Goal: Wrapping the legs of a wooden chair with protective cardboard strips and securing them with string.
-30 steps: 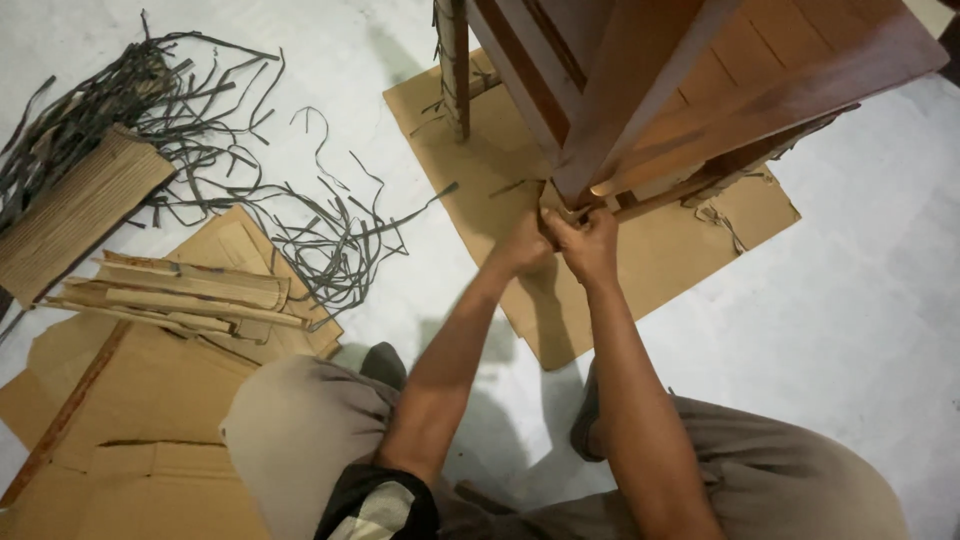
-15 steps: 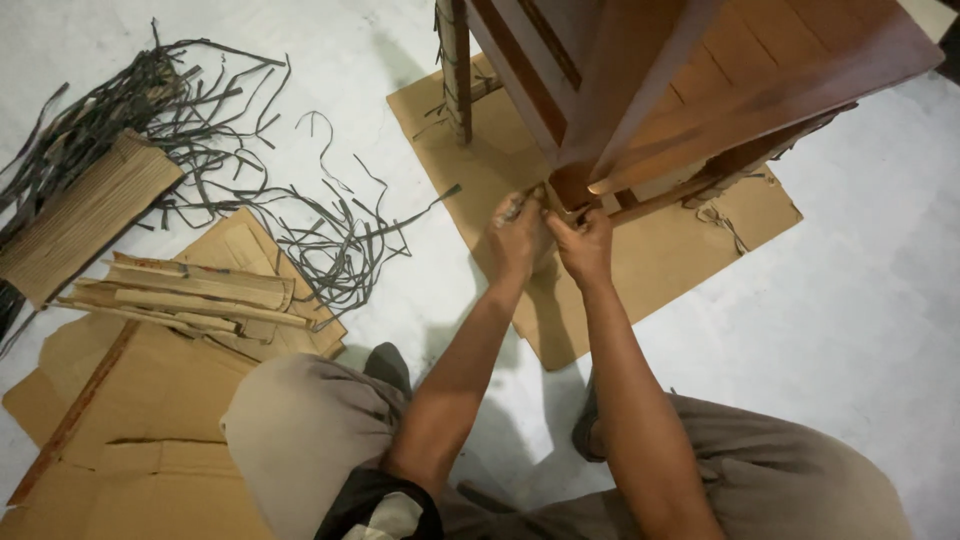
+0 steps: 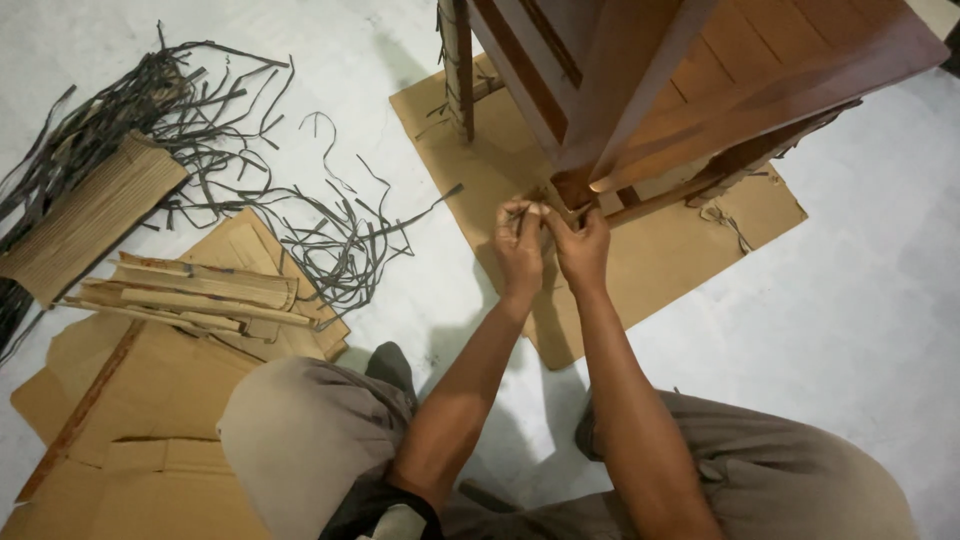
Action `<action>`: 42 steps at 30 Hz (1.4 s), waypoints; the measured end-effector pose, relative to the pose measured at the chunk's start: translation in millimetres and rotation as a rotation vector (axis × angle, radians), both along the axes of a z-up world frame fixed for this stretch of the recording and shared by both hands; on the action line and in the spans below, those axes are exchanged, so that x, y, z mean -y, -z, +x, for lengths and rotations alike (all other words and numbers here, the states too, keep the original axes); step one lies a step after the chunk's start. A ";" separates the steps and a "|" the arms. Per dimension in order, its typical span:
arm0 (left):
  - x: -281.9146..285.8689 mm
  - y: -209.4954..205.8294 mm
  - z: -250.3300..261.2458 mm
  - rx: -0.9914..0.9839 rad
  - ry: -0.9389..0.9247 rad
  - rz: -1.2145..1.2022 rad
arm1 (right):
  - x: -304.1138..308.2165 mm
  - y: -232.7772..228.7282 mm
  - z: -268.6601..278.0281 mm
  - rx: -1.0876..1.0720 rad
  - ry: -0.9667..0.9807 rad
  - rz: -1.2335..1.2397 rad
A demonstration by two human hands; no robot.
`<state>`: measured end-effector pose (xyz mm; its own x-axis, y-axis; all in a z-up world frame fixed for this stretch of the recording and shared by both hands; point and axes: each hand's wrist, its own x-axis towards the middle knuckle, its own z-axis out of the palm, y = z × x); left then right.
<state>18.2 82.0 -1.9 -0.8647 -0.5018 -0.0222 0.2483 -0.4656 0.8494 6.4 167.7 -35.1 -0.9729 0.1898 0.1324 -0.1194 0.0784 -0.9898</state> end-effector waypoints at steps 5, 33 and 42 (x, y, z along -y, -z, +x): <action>3.9 -7.4 6.1 -0.002 -0.024 -0.003 | 13.3 -32.6 10.9 -0.013 -0.015 -0.029; -21.1 -18.2 32.4 0.094 0.011 0.167 | 6.8 -67.5 34.6 -0.163 0.215 0.337; -11.8 -32.1 41.5 0.101 0.047 0.115 | 15.1 -58.9 43.8 0.064 0.336 0.197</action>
